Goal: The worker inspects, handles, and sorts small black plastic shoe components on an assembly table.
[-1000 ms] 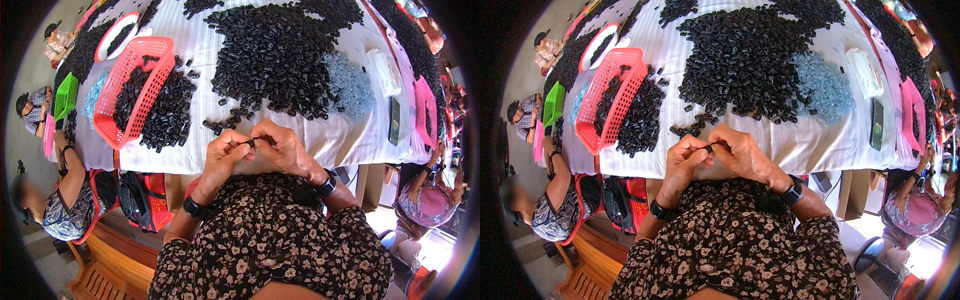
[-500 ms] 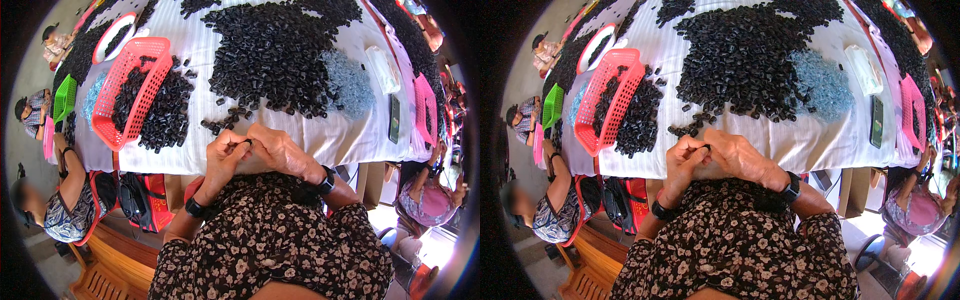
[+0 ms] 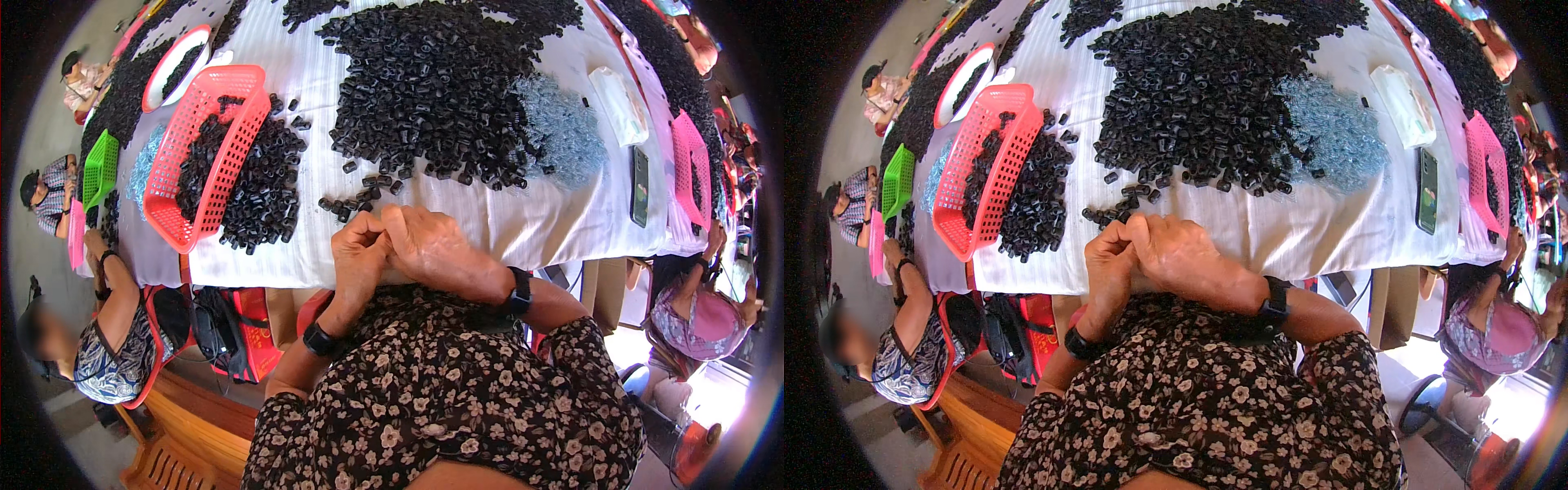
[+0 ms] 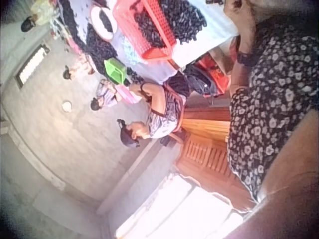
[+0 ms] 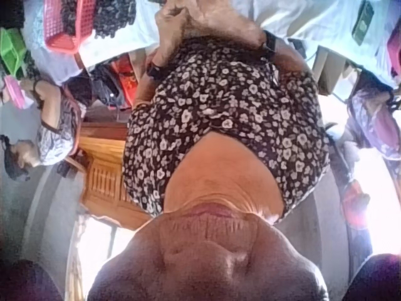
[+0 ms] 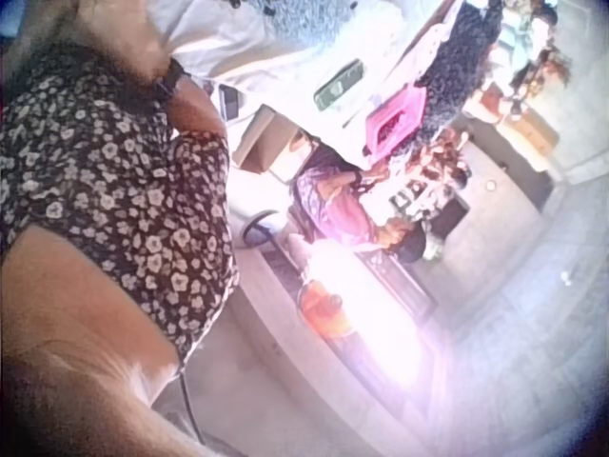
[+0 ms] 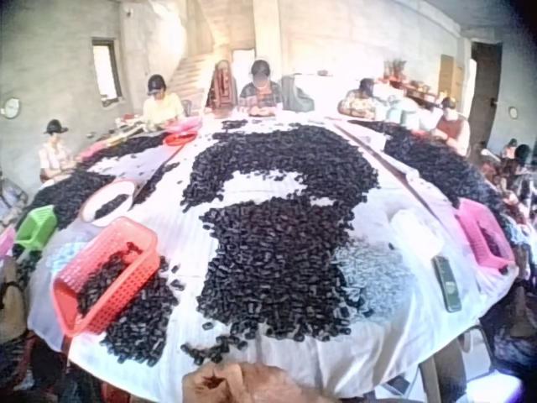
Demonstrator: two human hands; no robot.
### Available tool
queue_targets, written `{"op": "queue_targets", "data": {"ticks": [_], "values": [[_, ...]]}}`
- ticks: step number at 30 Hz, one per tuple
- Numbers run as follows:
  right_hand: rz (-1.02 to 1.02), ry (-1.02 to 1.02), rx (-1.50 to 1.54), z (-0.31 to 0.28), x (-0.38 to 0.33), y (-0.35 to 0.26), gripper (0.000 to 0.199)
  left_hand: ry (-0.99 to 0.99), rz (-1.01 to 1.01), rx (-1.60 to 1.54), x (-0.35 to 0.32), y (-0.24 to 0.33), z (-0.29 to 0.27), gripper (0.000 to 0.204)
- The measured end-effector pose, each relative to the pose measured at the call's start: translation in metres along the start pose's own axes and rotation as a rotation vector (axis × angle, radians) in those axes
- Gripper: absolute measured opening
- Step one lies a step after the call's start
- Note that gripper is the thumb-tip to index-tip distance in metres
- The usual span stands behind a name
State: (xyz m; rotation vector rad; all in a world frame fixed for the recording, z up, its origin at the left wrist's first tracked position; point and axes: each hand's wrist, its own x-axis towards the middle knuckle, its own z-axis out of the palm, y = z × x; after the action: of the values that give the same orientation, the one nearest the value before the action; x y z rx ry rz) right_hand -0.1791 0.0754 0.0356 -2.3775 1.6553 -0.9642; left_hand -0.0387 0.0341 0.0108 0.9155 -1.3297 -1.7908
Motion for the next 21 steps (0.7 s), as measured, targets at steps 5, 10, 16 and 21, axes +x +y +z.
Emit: {"op": "queue_targets", "data": {"ticks": [5,10,16,21], "values": [[0.027,0.016,-0.081,0.009,-0.001,-0.002,0.026,0.08,0.01,-0.005,0.001,-0.008,0.002,0.009],[-0.022,0.092,0.105,0.008,0.001,0.006,0.028,0.08,0.021,-0.005,0.004,-0.006,0.005,0.009],[0.095,0.014,0.34,-0.028,-0.028,0.024,0.024,0.01,-0.056,-0.063,0.004,0.011,0.005,0.015],[0.478,0.175,-0.008,-0.067,-0.082,0.063,0.009,0.039,-0.019,0.09,0.009,0.023,-0.014,0.018]]}}
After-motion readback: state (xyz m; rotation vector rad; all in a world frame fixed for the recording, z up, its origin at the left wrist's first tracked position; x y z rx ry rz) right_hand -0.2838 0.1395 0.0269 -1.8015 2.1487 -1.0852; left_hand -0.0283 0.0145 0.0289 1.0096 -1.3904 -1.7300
